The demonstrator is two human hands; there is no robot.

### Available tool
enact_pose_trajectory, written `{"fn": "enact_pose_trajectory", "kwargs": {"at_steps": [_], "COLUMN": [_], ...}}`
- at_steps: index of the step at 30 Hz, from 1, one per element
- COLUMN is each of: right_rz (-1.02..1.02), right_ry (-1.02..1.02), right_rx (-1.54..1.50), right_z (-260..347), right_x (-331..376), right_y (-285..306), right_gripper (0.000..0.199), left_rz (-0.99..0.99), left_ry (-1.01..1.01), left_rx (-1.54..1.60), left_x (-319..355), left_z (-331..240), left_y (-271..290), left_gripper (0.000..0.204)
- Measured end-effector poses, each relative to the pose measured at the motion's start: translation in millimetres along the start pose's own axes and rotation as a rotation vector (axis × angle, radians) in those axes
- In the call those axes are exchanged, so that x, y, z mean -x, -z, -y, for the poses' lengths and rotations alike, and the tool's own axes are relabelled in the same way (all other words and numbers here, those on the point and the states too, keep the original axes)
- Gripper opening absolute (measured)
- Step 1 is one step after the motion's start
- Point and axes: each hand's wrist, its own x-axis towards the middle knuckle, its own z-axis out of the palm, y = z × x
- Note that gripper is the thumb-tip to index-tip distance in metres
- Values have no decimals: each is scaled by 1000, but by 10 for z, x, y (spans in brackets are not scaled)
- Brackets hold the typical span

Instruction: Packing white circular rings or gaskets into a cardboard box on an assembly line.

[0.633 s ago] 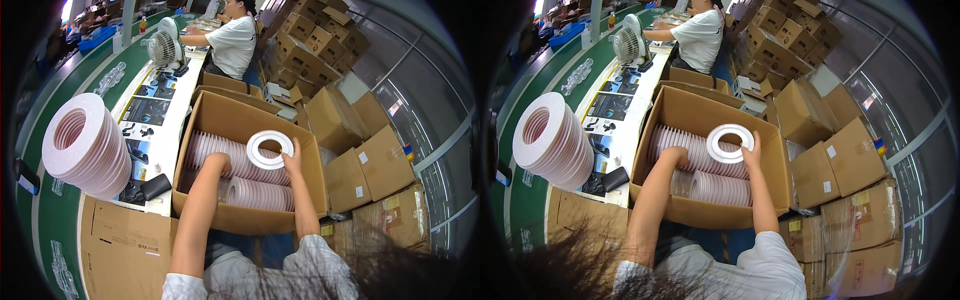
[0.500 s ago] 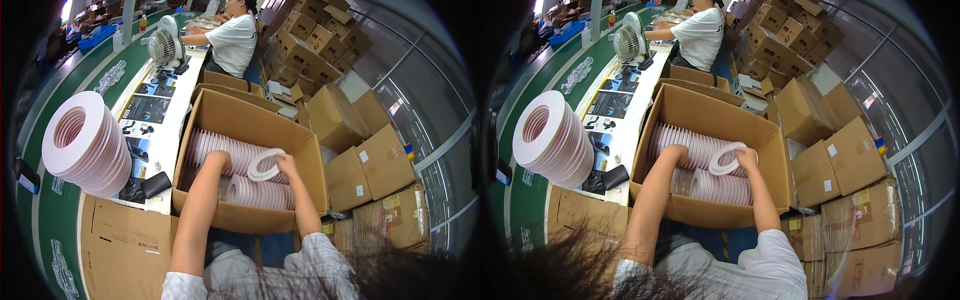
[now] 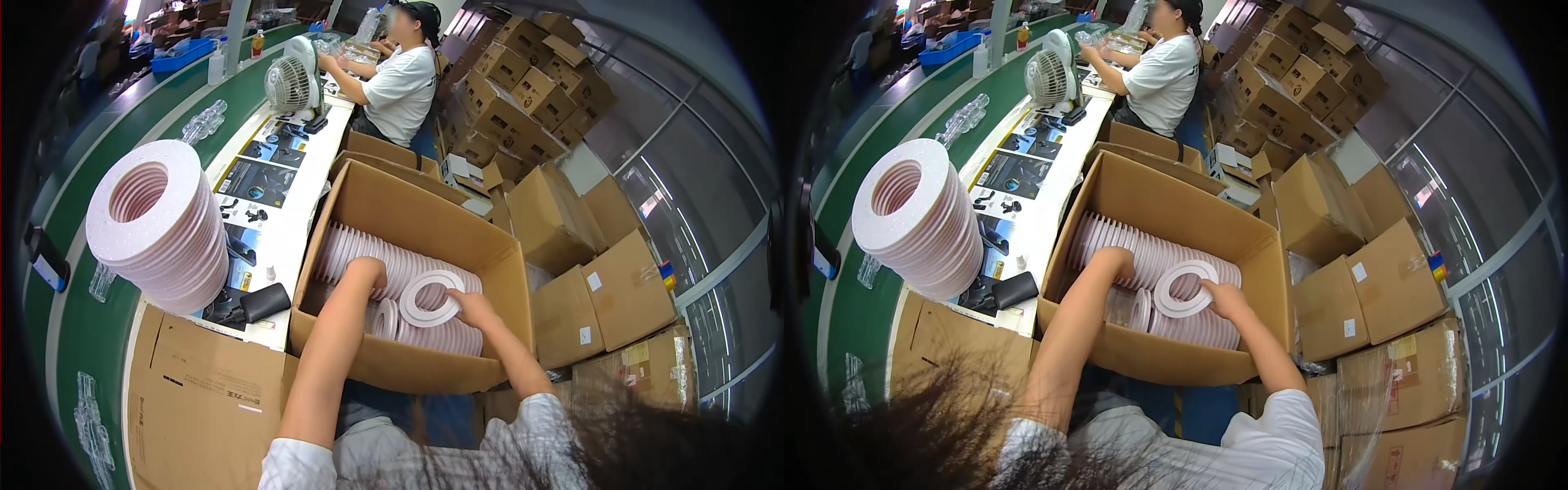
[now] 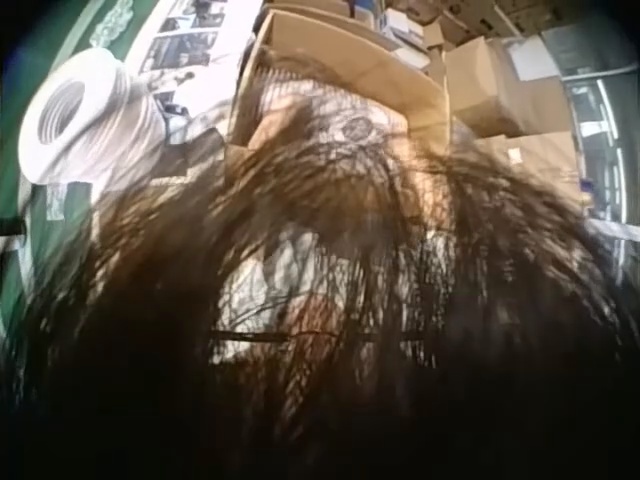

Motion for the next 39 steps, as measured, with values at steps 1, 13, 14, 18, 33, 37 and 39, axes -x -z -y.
{"fn": "enact_pose_trajectory", "kwargs": {"at_steps": [1, 13, 14, 18, 33, 37, 39], "right_rz": [125, 324, 129, -155, -162, -541, -616], "right_ry": [-131, -650, -585, -731, -250, -601, -512], "right_rx": [204, -462, -714, -1656, 34, -337, -161], "right_z": [138, -315, -498, -333, -470, -367, -397], "right_x": [-23, -297, -263, -291, -393, -455, -423], "right_y": [51, -104, -277, -383, -416, -161, -119], "right_gripper": [41, 54, 50, 31, 34, 23, 21], "left_rz": [0, -71, -62, -41, 315, -62, 212], "left_ry": [2, -7, -10, 20, 129, -23, 77], "left_rx": [7, 16, 12, 15, 150, -63, -58], "left_x": [-12, 3, 13, -9, -479, -275, -301], "left_z": [28, -14, -70, 18, 272, -36, -63], "left_y": [-16, -1, 35, -35, -75, -166, 1], "left_gripper": [26, 28, 28, 29, 27, 32, 34]}}
